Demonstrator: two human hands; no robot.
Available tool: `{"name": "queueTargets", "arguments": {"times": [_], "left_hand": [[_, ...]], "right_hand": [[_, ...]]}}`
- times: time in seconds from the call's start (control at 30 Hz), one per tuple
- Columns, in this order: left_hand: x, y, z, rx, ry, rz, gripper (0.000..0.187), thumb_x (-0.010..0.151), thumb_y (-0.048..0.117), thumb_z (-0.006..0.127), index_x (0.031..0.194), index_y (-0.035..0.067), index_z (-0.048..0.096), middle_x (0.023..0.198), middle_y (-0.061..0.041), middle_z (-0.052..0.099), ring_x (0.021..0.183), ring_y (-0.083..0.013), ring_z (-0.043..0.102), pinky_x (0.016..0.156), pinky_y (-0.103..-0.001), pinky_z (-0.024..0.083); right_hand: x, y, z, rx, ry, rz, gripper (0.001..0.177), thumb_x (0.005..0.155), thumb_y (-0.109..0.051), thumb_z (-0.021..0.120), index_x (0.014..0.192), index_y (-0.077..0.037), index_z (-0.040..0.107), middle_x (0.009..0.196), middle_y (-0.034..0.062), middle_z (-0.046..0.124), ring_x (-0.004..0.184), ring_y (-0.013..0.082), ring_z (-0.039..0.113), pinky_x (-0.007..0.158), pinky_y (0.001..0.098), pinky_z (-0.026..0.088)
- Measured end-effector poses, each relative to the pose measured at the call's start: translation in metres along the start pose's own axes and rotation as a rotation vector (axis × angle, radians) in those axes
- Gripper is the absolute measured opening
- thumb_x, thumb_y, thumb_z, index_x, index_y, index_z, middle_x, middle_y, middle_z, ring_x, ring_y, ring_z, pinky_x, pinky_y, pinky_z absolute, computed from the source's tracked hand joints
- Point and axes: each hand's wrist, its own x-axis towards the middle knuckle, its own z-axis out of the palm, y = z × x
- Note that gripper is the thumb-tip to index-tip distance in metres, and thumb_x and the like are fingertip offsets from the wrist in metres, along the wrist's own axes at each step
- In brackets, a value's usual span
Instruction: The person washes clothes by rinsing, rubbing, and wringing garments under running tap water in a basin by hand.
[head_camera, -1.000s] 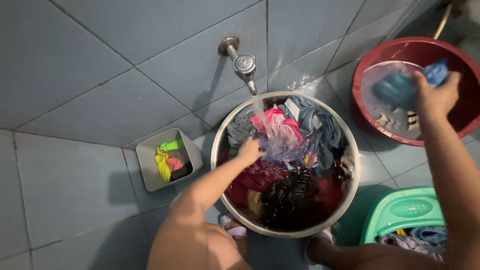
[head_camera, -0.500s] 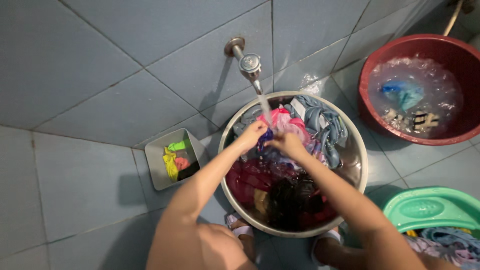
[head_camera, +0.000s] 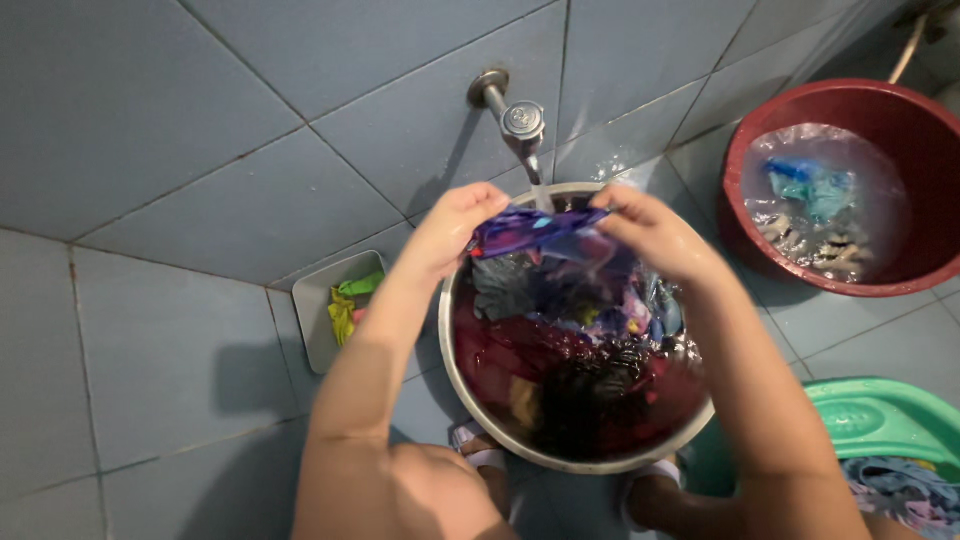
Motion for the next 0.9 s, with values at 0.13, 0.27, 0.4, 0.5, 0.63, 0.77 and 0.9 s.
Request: {"name": "queueTargets", "arguments": {"times": [0.13, 0.27, 0.4, 0.5, 0.63, 0.77, 0.9], "left_hand": [[0.005, -0.016, 0.027, -0.403, -0.043, 0.082, 0.019, 0.1, 0.017, 0.056, 0.114, 0.005, 0.061, 0.105, 0.0, 0.068, 0.094, -0.013, 0.07, 0.075, -0.036, 0.063], [0.057, -0.147, 0.053, 0.39, 0.026, 0.248, 0.066, 0.082, 0.01, 0.066, 0.147, 0.006, 0.052, 0.13, -0.013, 0.064, 0.116, -0.0257, 0.065, 0.097, -0.04, 0.056], [0.068, -0.272, 0.075, 0.812, -0.011, 0.545, 0.082, 0.067, 0.024, 0.093, 0.137, 0.005, 0.055, 0.14, -0.034, 0.047, 0.13, -0.0485, 0.046, 0.107, -0.054, 0.041], [0.079, -0.307, 0.08, 0.847, -0.194, 0.436, 0.055, 0.077, 0.03, 0.087, 0.126, 0.012, 0.069, 0.132, -0.026, 0.062, 0.125, -0.04, 0.059, 0.107, -0.048, 0.047], [0.086, -0.256, 0.034, 0.715, -0.315, 0.149, 0.036, 0.091, 0.028, 0.072, 0.124, 0.012, 0.071, 0.116, -0.013, 0.075, 0.106, -0.0235, 0.07, 0.097, -0.036, 0.053], [0.055, -0.157, -0.046, 0.636, -0.356, 0.031, 0.031, 0.096, 0.029, 0.068, 0.114, 0.003, 0.072, 0.104, -0.007, 0.075, 0.098, -0.0162, 0.067, 0.09, -0.032, 0.052], [0.035, -0.11, -0.09, 0.553, -0.353, -0.072, 0.03, 0.099, 0.028, 0.066, 0.111, 0.0, 0.071, 0.093, -0.003, 0.066, 0.089, -0.0132, 0.057, 0.079, -0.03, 0.048]], "right_hand": [[-0.02, 0.003, -0.041, 0.347, 0.152, 0.112, 0.022, 0.1, -0.015, 0.058, 0.118, -0.006, 0.065, 0.096, 0.0026, 0.069, 0.084, 0.0123, 0.064, 0.074, 0.0287, 0.054], [-0.047, 0.036, -0.078, 0.723, 0.348, -0.033, 0.024, 0.11, -0.024, 0.061, 0.118, -0.002, 0.062, 0.108, 0.0099, 0.071, 0.094, 0.0211, 0.068, 0.081, 0.0343, 0.056], [-0.065, 0.038, -0.073, 0.984, 0.302, -0.172, 0.03, 0.121, -0.031, 0.059, 0.121, -0.001, 0.061, 0.12, 0.0144, 0.069, 0.104, 0.0262, 0.07, 0.092, 0.0386, 0.058], [-0.065, -0.004, -0.056, 0.914, 0.491, -0.095, 0.037, 0.106, -0.036, 0.059, 0.124, -0.005, 0.064, 0.119, 0.0107, 0.071, 0.105, 0.0252, 0.073, 0.094, 0.041, 0.061], [-0.092, -0.062, -0.05, 0.424, 0.687, -0.428, 0.016, 0.114, -0.018, 0.063, 0.125, -0.006, 0.063, 0.113, 0.0063, 0.067, 0.098, 0.0175, 0.068, 0.091, 0.033, 0.059], [-0.125, -0.08, -0.072, -0.008, 0.905, -0.488, 0.007, 0.114, 0.008, 0.056, 0.109, 0.003, 0.057, 0.106, 0.0084, 0.062, 0.089, 0.013, 0.059, 0.088, 0.0257, 0.052], [-0.142, -0.082, -0.073, -0.119, 0.949, -0.382, 0.011, 0.111, 0.009, 0.06, 0.105, 0.001, 0.057, 0.096, 0.0062, 0.065, 0.078, 0.0099, 0.059, 0.073, 0.0215, 0.047]]}}
